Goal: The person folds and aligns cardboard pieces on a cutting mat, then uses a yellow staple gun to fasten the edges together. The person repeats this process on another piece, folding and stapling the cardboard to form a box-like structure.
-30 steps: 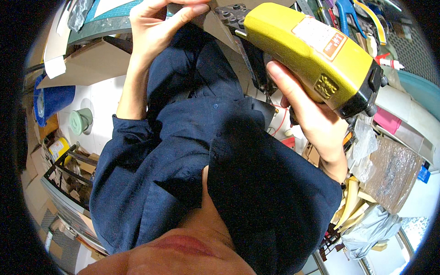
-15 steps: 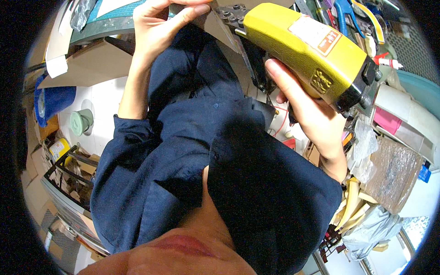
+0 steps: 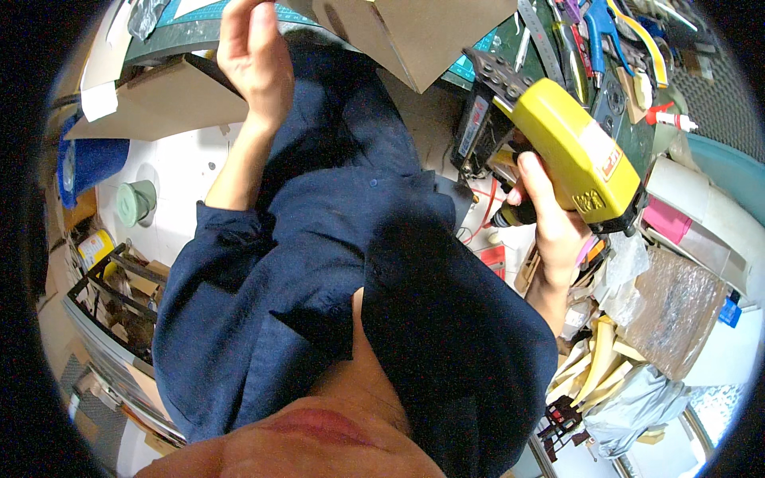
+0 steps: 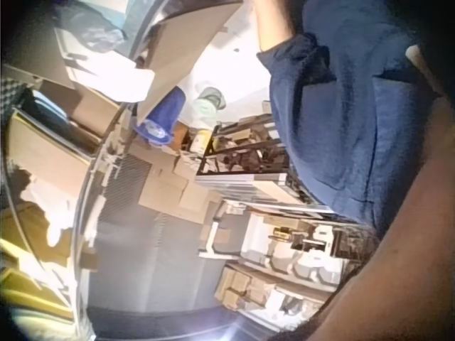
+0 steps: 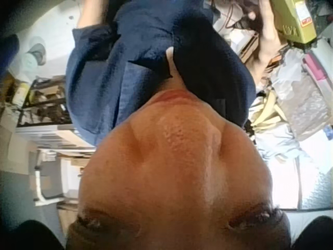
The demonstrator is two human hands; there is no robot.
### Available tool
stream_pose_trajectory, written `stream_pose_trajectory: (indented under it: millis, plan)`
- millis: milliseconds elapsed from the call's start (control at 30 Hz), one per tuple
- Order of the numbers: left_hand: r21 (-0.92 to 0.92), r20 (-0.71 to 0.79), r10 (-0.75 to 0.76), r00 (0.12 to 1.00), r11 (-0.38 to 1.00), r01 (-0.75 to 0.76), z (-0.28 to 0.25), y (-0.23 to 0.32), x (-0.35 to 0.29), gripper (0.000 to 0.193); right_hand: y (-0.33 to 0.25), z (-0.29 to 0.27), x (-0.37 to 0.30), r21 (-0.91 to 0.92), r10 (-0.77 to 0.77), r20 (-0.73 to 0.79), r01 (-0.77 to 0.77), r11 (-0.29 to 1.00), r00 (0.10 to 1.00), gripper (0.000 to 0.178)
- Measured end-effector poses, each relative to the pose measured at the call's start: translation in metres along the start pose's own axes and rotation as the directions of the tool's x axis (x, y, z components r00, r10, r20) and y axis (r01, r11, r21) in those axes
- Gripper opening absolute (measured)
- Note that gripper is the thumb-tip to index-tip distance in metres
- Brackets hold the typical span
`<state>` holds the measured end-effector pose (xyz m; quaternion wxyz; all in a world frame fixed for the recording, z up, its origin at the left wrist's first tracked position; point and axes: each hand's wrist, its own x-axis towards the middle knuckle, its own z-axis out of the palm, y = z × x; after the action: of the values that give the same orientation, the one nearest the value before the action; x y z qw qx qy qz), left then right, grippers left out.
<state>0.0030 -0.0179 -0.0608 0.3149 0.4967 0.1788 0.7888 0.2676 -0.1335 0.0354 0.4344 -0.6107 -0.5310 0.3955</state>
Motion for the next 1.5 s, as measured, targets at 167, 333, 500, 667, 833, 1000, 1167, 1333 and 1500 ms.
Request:
stream_pose_trajectory:
  millis: [167, 333, 500, 667, 833, 1000, 1167, 1333, 1500]
  plan:
    - [-0.019, 0.037, -0.643, 0.765, 0.765, 0.643, 0.011, 0.014, -0.087, 0.023, 0.024, -0.005, -0.005, 0.018, -0.009, -0.078, 0.011, 1.0, 0.997, 0.03]
    - [-0.388, 0.341, -0.758, 0.556, 0.426, 0.818, 0.039, 0.003, -0.112, 0.037, 0.036, -0.002, -0.007, 0.063, 0.004, -0.121, 0.004, 0.998, 0.993, 0.026]
    - [-0.461, 0.276, -0.788, 0.551, 0.394, 0.795, 0.053, 0.004, -0.103, 0.031, 0.033, 0.005, -0.008, 0.086, -0.001, -0.142, 0.014, 0.996, 0.99, 0.025]
    - [-0.555, 0.213, -0.797, 0.565, 0.377, 0.741, 0.061, -0.001, -0.109, 0.022, 0.034, 0.007, -0.007, 0.086, -0.005, -0.118, 0.015, 0.996, 0.993, 0.025]
    - [-0.588, 0.169, -0.797, 0.579, 0.39, 0.709, 0.057, -0.005, -0.112, 0.022, 0.042, 0.015, -0.006, 0.102, 0.011, -0.067, -0.004, 0.995, 0.998, 0.026]
    - [-0.606, 0.151, -0.82, 0.553, 0.365, 0.707, 0.061, -0.004, -0.111, 0.023, 0.043, 0.013, -0.005, 0.053, 0.017, 0.018, -0.018, 0.998, 1.0, 0.024]
    - [-0.631, 0.13, -0.817, 0.562, 0.369, 0.682, 0.064, -0.008, -0.112, 0.022, 0.039, 0.013, -0.002, 0.068, 0.001, 0.081, -0.006, 0.998, 0.997, 0.02]
    - [-0.655, 0.109, -0.795, 0.597, 0.394, 0.644, 0.06, -0.009, -0.116, 0.021, 0.04, 0.014, -0.002, 0.061, 0.054, 0.137, -0.063, 0.996, 0.989, 0.018]
    - [-0.619, 0.083, -0.769, 0.634, 0.459, 0.638, 0.057, -0.009, -0.117, 0.017, 0.041, 0.019, -0.002, 0.063, 0.081, 0.132, -0.09, 0.994, 0.988, 0.018]
